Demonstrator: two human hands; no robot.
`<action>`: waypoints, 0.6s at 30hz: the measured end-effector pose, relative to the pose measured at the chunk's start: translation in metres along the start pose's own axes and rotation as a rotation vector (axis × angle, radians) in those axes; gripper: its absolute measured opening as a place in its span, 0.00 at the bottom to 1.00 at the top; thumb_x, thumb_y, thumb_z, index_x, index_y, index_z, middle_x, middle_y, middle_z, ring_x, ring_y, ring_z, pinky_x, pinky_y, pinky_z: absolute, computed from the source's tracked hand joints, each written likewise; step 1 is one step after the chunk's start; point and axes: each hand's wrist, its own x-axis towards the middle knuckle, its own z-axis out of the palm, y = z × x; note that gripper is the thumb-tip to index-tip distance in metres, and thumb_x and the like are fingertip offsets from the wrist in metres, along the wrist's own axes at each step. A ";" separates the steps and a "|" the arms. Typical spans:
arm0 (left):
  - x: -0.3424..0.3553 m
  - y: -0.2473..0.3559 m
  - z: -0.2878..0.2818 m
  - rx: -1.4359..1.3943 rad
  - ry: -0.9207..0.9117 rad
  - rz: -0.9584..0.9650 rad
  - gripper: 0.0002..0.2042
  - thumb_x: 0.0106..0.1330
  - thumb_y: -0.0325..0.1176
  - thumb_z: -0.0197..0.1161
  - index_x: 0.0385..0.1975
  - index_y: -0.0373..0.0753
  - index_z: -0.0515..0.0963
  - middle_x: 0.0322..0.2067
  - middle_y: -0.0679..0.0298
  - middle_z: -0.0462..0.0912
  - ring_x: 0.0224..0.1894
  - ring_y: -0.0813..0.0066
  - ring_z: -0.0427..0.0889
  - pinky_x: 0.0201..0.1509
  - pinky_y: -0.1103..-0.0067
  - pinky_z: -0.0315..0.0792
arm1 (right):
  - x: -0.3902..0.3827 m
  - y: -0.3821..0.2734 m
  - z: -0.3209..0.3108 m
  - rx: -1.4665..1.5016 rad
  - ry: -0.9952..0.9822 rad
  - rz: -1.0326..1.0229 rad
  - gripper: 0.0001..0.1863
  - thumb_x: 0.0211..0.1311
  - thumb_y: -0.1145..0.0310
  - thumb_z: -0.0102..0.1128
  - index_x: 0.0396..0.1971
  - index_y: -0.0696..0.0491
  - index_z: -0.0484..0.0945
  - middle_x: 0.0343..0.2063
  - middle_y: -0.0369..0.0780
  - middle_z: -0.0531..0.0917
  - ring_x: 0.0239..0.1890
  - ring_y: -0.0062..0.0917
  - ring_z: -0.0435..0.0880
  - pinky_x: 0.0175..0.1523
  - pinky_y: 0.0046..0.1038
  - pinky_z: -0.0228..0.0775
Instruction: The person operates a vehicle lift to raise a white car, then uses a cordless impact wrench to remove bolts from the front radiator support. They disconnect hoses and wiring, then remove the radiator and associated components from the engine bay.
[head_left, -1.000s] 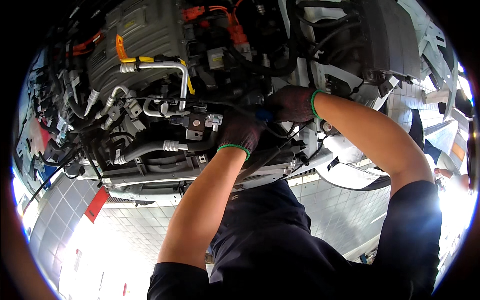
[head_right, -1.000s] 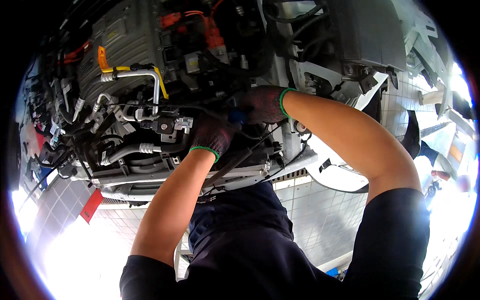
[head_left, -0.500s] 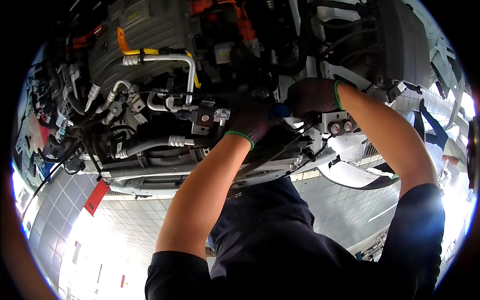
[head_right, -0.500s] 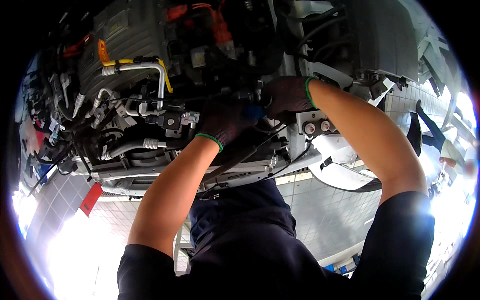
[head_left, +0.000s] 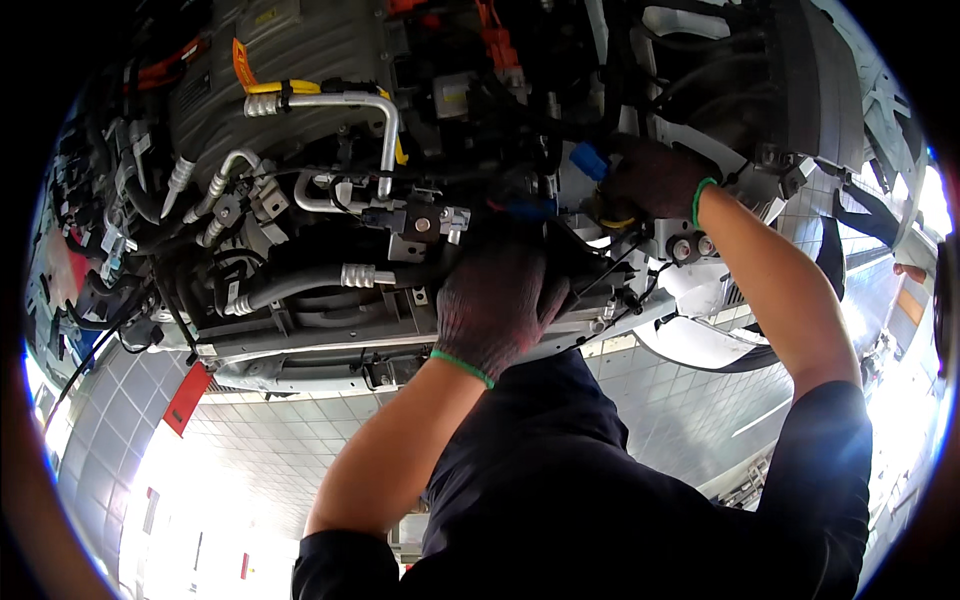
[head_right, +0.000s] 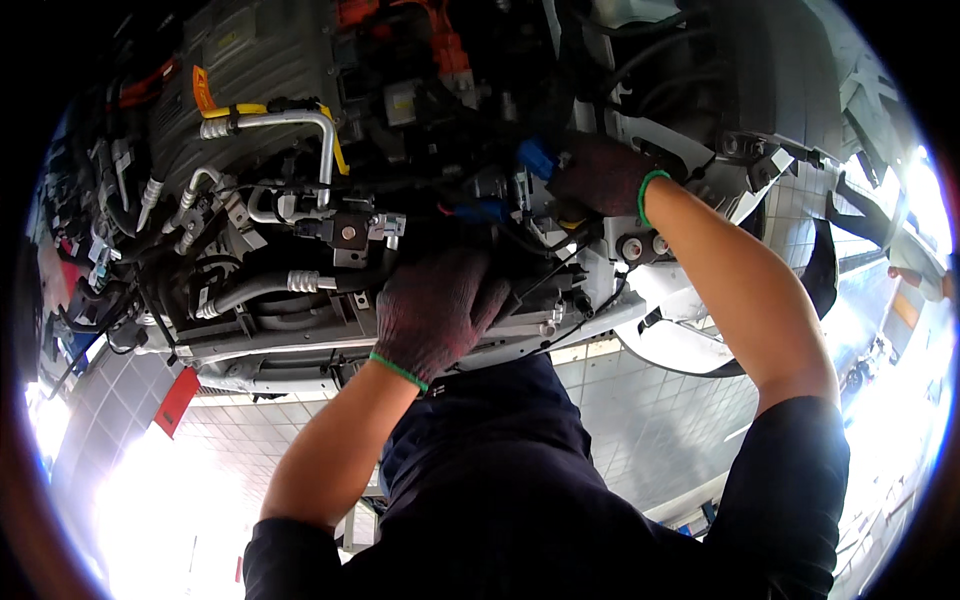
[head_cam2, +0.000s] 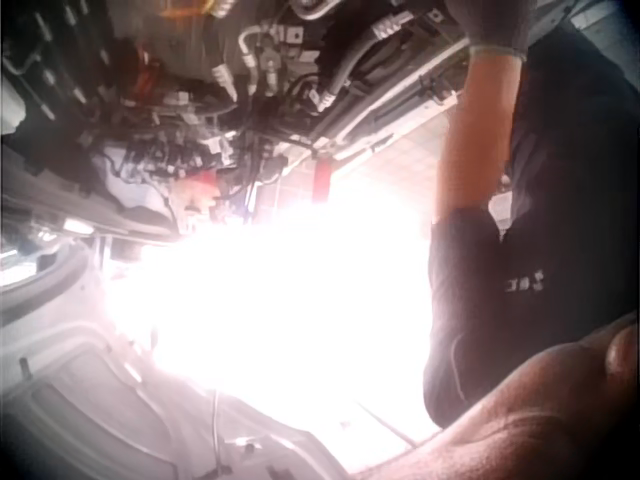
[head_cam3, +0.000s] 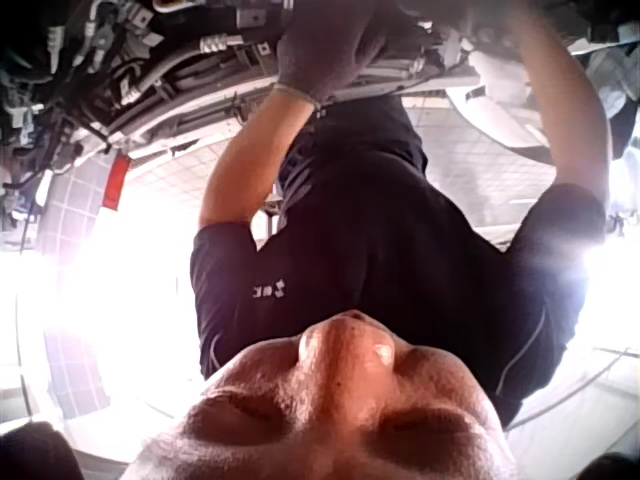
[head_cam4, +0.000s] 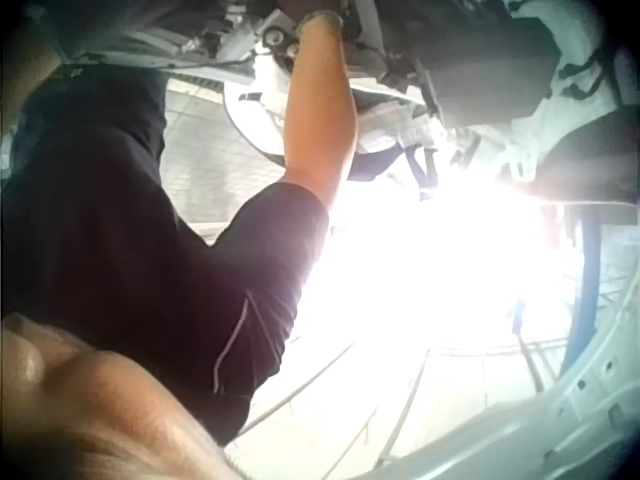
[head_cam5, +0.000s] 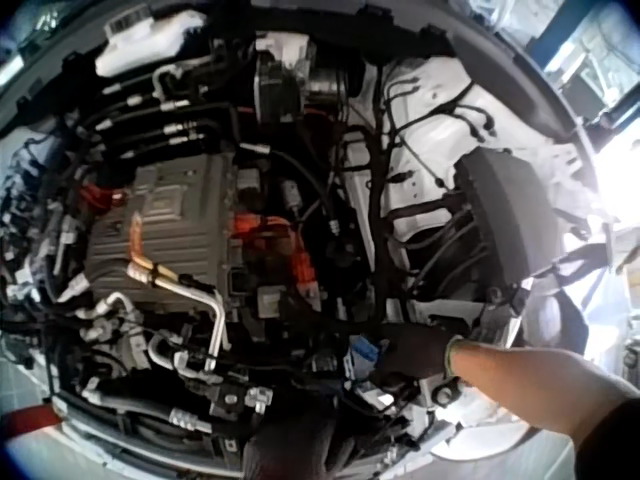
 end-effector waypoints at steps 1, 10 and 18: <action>-0.005 -0.002 0.000 -0.002 0.045 0.004 0.17 0.68 0.44 0.70 0.50 0.41 0.82 0.44 0.54 0.85 0.45 0.47 0.85 0.50 0.58 0.82 | 0.000 -0.002 0.002 -0.163 0.061 -0.029 0.31 0.64 0.66 0.70 0.67 0.54 0.78 0.43 0.44 0.90 0.42 0.32 0.92 0.52 0.33 0.84; -0.017 -0.008 0.005 0.018 0.200 0.120 0.12 0.66 0.43 0.69 0.40 0.42 0.81 0.35 0.59 0.83 0.37 0.54 0.86 0.41 0.62 0.82 | -0.010 -0.003 -0.017 0.084 0.326 0.228 0.32 0.64 0.64 0.65 0.69 0.52 0.74 0.41 0.49 0.89 0.42 0.37 0.91 0.49 0.38 0.82; -0.022 -0.007 0.008 0.073 0.236 0.153 0.13 0.67 0.43 0.69 0.44 0.43 0.84 0.40 0.61 0.87 0.40 0.58 0.88 0.43 0.63 0.82 | -0.003 -0.016 0.002 0.169 0.490 0.049 0.30 0.67 0.65 0.68 0.67 0.55 0.72 0.37 0.43 0.89 0.31 0.27 0.87 0.40 0.33 0.80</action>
